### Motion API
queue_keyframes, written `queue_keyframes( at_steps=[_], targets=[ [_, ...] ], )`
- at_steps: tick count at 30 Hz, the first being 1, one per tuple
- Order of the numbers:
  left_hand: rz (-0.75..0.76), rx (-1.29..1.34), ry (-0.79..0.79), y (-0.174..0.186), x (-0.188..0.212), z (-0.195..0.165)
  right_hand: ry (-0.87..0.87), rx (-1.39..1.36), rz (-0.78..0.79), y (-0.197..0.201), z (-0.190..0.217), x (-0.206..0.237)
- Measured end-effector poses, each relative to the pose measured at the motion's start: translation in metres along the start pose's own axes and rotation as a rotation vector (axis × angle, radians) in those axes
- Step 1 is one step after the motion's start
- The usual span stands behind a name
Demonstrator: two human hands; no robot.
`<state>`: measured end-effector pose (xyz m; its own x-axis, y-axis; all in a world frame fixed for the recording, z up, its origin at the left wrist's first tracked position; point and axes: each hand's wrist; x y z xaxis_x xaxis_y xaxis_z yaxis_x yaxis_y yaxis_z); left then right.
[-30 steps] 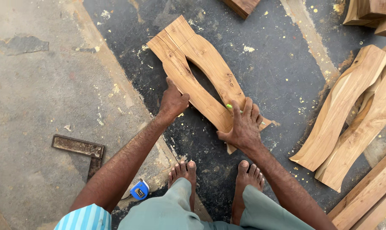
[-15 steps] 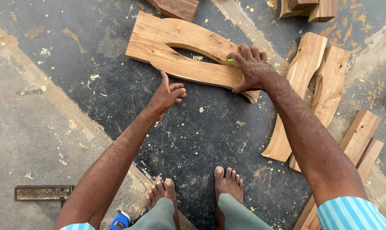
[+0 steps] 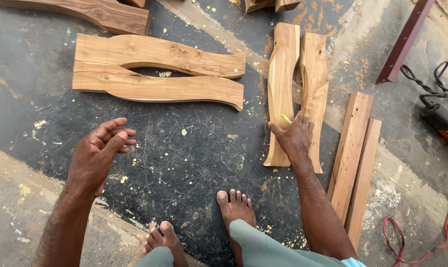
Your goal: The person measures curved wooden furniture parts on the floor with a tape measure and marks them with a pencil. They reposition the boards, use a try square as a straightedge to draw lines, and work across several pieces, marking measurement lines on each.
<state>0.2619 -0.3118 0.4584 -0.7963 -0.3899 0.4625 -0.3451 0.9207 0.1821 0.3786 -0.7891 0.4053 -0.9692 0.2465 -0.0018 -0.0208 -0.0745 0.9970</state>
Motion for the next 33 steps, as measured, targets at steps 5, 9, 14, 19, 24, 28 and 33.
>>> queue_keyframes(
  at_steps=[5,9,14,19,24,28,33],
  targets=[
    [0.102,-0.104,-0.022,-0.026,0.014,-0.013,-0.022,0.042,0.051,-0.009,0.003,-0.008],
    [0.101,-0.102,-0.013,-0.027,0.023,-0.008,-0.041,-0.159,-0.036,0.006,-0.003,0.001],
    [-0.017,0.075,-0.014,-0.011,0.024,0.024,0.406,-0.204,-0.171,0.046,-0.008,0.053],
    [-0.426,-0.186,-0.156,0.019,0.032,0.079,0.898,-0.171,0.128,0.035,0.052,0.086],
    [-0.387,-0.715,-0.298,0.045,0.046,0.132,1.238,-0.243,0.26,0.0,0.126,0.112],
    [-0.232,-0.934,-0.255,0.055,0.051,0.144,1.257,-0.25,0.396,-0.019,0.142,0.115],
    [-0.135,-0.991,-0.234,0.068,0.019,0.125,0.621,-0.261,-0.026,-0.005,0.056,0.065]
  ],
)
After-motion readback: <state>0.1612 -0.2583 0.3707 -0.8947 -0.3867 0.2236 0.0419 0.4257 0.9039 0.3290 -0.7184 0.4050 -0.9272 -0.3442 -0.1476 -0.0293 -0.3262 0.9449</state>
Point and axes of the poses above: each hand's wrist, its own x-axis away from the middle knuckle, its own y-axis out of the back of the hand, z = x × y, and after that the axes turned 12 degrees about -z, right-handed
